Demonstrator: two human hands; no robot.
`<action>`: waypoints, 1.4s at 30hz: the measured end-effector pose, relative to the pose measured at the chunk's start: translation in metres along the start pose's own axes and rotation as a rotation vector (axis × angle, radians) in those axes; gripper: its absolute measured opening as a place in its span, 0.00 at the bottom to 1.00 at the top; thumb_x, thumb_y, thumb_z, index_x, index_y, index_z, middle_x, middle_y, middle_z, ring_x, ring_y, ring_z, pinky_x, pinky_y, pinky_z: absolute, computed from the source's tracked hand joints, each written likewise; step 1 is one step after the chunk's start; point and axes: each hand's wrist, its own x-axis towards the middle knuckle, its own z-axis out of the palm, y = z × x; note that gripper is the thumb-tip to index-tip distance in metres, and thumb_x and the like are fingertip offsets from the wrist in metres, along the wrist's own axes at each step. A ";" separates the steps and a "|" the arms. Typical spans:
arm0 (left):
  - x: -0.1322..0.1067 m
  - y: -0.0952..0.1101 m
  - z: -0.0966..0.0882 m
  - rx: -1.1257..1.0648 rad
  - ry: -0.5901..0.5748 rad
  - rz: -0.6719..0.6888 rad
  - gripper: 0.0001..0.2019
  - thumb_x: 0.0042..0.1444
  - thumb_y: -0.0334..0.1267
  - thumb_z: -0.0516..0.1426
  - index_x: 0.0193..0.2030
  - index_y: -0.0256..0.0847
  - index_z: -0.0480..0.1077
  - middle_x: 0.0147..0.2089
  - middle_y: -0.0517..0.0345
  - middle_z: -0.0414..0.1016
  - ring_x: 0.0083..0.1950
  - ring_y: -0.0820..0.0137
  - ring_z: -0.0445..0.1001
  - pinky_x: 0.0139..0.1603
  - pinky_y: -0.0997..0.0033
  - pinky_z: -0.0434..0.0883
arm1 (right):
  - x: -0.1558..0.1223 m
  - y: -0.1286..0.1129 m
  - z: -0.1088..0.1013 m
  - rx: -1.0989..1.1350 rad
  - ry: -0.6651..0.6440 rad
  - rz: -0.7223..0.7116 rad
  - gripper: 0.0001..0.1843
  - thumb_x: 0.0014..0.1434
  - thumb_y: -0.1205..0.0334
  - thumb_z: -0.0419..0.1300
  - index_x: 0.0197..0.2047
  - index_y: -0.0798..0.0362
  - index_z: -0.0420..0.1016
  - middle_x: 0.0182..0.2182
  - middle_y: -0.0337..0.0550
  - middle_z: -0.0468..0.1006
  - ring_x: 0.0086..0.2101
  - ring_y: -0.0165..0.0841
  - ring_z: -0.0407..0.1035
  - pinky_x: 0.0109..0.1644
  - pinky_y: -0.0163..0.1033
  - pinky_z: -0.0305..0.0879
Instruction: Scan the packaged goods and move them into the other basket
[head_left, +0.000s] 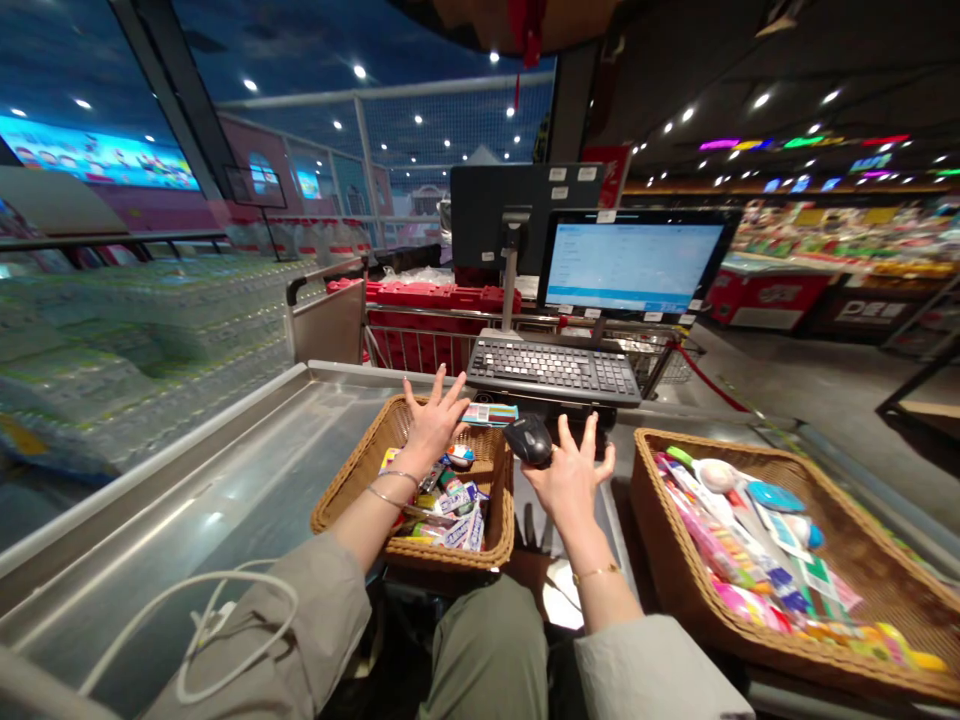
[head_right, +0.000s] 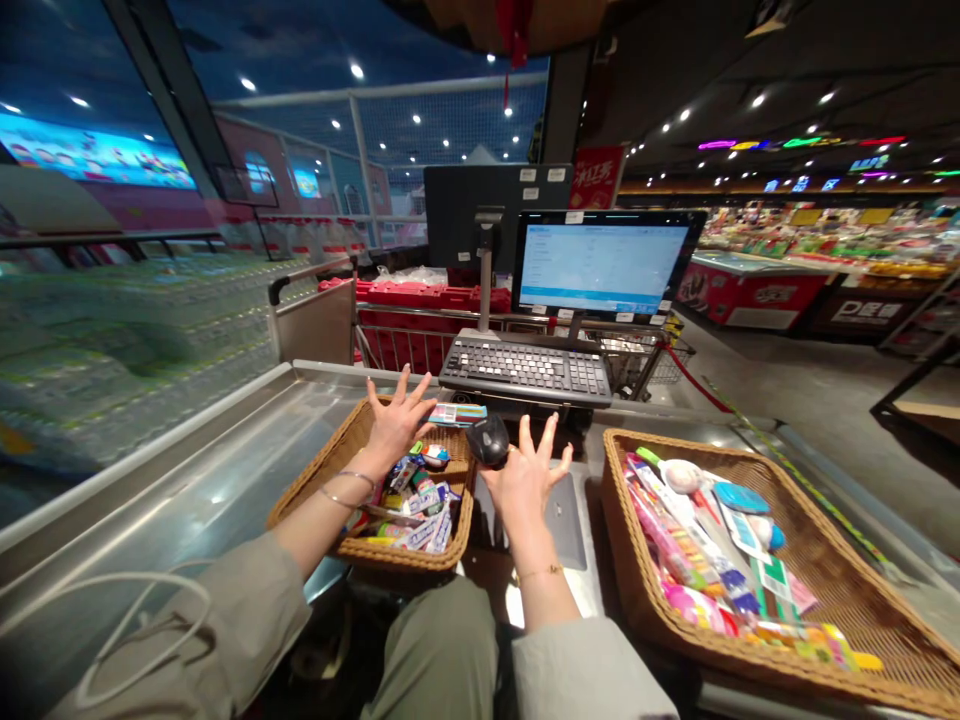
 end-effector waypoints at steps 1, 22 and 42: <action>0.001 0.004 0.001 -0.009 0.005 0.000 0.16 0.59 0.37 0.62 0.54 0.48 0.73 0.74 0.52 0.54 0.77 0.43 0.40 0.62 0.15 0.21 | 0.000 0.000 -0.001 -0.002 0.002 0.003 0.14 0.54 0.51 0.61 0.37 0.48 0.84 0.65 0.45 0.67 0.71 0.52 0.37 0.66 0.70 0.35; 0.010 0.031 0.004 -0.061 0.012 -0.031 0.17 0.59 0.37 0.61 0.55 0.48 0.73 0.74 0.51 0.56 0.77 0.43 0.37 0.62 0.15 0.19 | -0.001 0.002 -0.003 -0.001 0.018 -0.058 0.12 0.53 0.51 0.62 0.36 0.47 0.83 0.64 0.45 0.68 0.71 0.53 0.36 0.66 0.69 0.33; 0.014 0.040 0.008 -0.021 -0.008 -0.064 0.18 0.58 0.36 0.62 0.56 0.50 0.73 0.73 0.54 0.56 0.77 0.45 0.43 0.63 0.17 0.21 | -0.002 0.005 0.000 0.038 0.060 -0.092 0.10 0.54 0.54 0.62 0.35 0.48 0.82 0.61 0.44 0.73 0.70 0.54 0.41 0.65 0.70 0.32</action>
